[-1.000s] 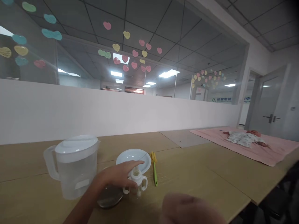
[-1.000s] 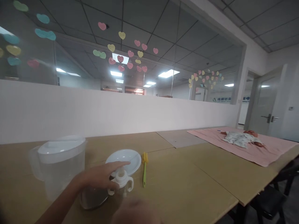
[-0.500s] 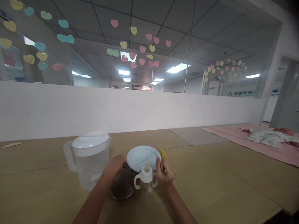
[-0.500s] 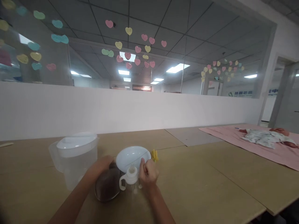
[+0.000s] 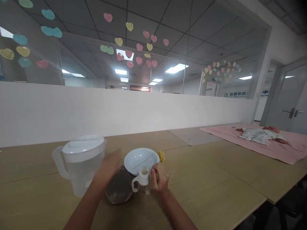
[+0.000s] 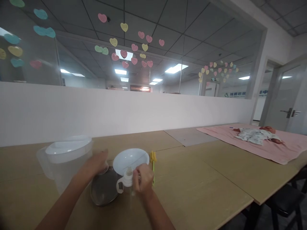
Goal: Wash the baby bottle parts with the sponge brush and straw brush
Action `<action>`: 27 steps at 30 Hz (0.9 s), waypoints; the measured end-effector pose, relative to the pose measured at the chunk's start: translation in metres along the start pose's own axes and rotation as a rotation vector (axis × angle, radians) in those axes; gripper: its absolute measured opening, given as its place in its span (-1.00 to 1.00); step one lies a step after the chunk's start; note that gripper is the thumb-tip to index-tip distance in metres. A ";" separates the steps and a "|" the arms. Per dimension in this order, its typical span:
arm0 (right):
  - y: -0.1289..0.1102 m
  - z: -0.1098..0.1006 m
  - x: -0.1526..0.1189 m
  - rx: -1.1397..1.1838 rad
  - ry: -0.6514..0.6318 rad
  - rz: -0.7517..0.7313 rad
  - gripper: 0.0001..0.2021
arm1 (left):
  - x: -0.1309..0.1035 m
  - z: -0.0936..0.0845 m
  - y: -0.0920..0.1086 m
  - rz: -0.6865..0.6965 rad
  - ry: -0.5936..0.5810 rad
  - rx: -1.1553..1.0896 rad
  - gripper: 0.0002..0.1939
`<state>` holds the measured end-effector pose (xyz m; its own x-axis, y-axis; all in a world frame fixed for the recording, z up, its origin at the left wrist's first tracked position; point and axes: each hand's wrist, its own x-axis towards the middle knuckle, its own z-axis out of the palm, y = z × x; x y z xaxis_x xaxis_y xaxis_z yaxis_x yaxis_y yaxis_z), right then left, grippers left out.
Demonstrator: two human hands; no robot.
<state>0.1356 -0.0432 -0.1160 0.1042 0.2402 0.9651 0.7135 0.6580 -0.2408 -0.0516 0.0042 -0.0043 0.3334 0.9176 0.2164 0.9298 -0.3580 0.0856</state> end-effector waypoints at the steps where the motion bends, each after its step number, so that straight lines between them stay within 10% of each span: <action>1: 0.000 0.000 0.000 0.016 0.007 0.003 -0.93 | -0.004 -0.011 0.007 0.020 0.048 -0.013 -0.65; 5: 0.000 0.000 -0.001 0.048 0.011 -0.002 -0.70 | -0.024 -0.041 0.045 0.280 0.158 -0.312 -0.67; 9: 0.000 0.001 -0.002 0.054 0.005 -0.003 -0.44 | -0.031 -0.032 0.067 0.436 -0.062 -0.391 -0.69; 27: -0.005 0.015 -0.006 0.007 0.064 -0.008 -0.60 | -0.014 -0.014 0.056 0.462 -0.267 -0.599 -0.26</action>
<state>0.1205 -0.0372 -0.1220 0.1428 0.1883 0.9717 0.7095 0.6651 -0.2332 -0.0066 -0.0307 0.0112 0.7606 0.6373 0.1238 0.4721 -0.6739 0.5683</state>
